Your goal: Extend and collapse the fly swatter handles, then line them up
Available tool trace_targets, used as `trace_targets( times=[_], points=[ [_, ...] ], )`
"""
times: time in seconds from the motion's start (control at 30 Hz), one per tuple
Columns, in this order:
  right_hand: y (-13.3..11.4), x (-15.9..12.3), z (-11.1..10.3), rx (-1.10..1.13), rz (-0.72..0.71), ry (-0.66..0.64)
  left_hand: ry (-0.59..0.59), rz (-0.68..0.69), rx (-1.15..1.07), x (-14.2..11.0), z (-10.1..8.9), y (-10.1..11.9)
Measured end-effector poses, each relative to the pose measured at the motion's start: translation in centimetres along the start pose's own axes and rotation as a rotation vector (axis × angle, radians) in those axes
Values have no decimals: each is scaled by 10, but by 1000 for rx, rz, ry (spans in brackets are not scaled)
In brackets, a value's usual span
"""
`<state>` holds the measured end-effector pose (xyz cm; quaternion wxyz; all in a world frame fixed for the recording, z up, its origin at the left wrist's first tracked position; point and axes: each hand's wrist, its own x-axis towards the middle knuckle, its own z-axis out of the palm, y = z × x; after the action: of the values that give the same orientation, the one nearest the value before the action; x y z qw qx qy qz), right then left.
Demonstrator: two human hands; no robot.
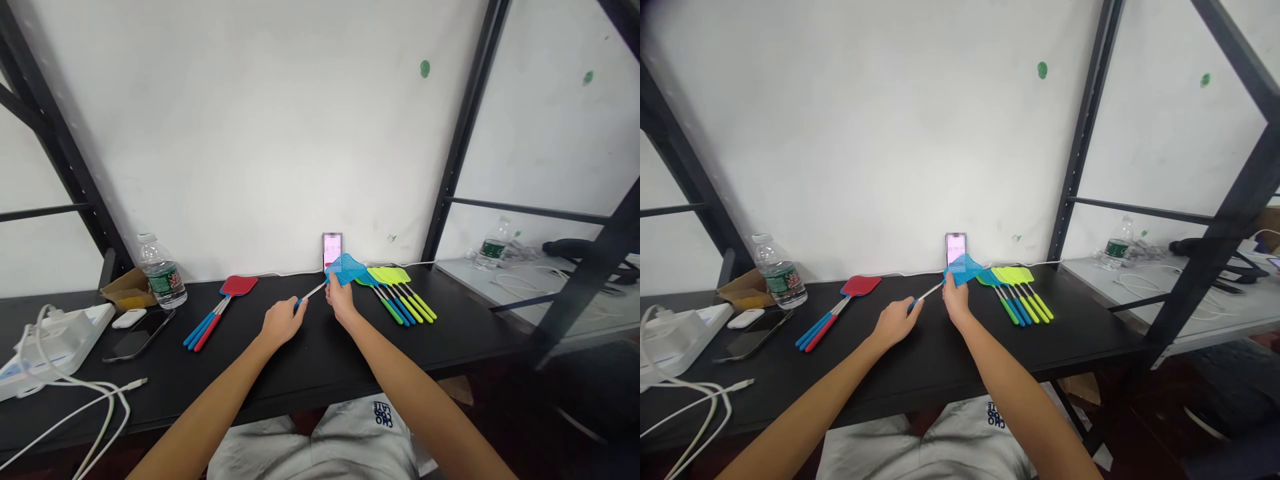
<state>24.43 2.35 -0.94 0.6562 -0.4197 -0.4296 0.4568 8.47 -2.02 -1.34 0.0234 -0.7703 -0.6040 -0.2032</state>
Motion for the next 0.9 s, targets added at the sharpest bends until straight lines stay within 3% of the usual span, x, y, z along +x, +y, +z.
trace_targets(
  times=[0.07,0.2,0.5,0.7,0.9],
  points=[
    [-1,-3,2,44,-5,-5,4,4,-13,0,-2,0],
    [6,-10,8,24,56,-163,18,70,-76,2,-9,4],
    [20,-12,12,-108,-40,-394,20,141,-119,2,-20,12],
    [21,-15,11,-133,34,-445,26,131,-101,1,-20,10],
    [13,-17,13,-95,36,-377,67,158,-146,5,-14,4]
  ],
)
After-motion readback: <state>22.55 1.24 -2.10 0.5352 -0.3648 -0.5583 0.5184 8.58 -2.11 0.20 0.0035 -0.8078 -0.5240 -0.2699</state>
